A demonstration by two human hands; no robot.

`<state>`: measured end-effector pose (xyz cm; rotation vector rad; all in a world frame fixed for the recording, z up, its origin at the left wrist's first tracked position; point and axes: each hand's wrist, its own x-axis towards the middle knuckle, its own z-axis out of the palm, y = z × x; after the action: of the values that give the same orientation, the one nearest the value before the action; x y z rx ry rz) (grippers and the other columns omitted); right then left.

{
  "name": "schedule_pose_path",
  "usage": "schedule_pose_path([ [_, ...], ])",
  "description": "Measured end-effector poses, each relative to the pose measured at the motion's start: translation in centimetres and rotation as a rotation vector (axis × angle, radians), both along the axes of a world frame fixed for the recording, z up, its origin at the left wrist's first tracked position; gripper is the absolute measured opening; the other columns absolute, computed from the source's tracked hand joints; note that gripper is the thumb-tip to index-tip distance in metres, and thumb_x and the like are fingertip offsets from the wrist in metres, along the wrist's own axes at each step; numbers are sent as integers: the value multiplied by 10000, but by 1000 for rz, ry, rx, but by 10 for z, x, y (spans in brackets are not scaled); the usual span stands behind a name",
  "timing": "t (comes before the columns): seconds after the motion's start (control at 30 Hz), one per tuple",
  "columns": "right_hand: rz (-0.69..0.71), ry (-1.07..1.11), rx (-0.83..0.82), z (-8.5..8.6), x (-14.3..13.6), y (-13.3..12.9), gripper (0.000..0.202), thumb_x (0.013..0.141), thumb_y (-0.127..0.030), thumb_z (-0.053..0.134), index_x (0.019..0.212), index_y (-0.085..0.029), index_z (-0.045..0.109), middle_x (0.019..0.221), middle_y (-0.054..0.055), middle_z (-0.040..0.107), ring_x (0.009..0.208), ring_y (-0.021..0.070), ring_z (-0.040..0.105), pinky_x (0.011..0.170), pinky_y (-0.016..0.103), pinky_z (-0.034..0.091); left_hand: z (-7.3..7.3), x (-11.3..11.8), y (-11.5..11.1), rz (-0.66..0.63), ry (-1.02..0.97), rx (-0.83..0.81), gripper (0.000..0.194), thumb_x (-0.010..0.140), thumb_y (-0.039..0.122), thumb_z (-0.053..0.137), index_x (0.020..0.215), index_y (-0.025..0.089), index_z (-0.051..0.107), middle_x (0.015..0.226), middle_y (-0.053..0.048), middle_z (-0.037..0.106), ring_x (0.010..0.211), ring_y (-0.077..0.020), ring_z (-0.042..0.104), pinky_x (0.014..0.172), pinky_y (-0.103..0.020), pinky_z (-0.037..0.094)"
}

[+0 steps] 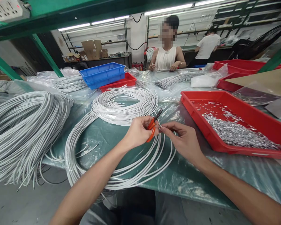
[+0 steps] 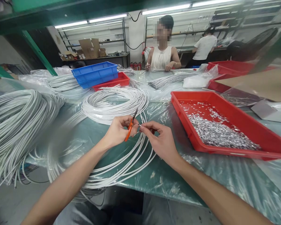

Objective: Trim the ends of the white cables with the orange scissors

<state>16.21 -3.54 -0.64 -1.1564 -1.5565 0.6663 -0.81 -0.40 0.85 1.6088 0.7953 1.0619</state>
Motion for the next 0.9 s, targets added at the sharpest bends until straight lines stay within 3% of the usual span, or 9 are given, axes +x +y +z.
schedule_pose_path([
  [0.2,91,20,-62,1,1,1,270,871,-424,635,769,-184,709,738,46,711,694,196,620,694,313,477,0,-2,0,-2,43,54,182,729,275,696,785,122,615,659,8,583,606,-77,519,590,-187,408],
  [0.53,273,141,-152,5,0,3,333,891,-443,607,670,-194,622,609,6,570,642,160,528,688,290,413,1,-3,2,-40,45,53,133,718,213,681,746,116,594,632,31,526,581,-55,436,567,-176,366],
  [0.77,372,250,-301,8,-1,5,360,874,-504,604,693,-193,620,583,-14,467,616,147,435,651,294,354,6,-3,-1,-28,46,56,180,738,267,715,788,99,672,666,-12,629,602,-75,510,596,-184,413],
  [0.9,383,272,-306,8,-2,6,363,859,-512,625,689,-192,618,576,-16,453,607,147,408,653,305,335,6,-2,-1,-37,5,11,242,726,293,746,850,91,700,650,-15,638,566,-69,512,587,-187,425],
])
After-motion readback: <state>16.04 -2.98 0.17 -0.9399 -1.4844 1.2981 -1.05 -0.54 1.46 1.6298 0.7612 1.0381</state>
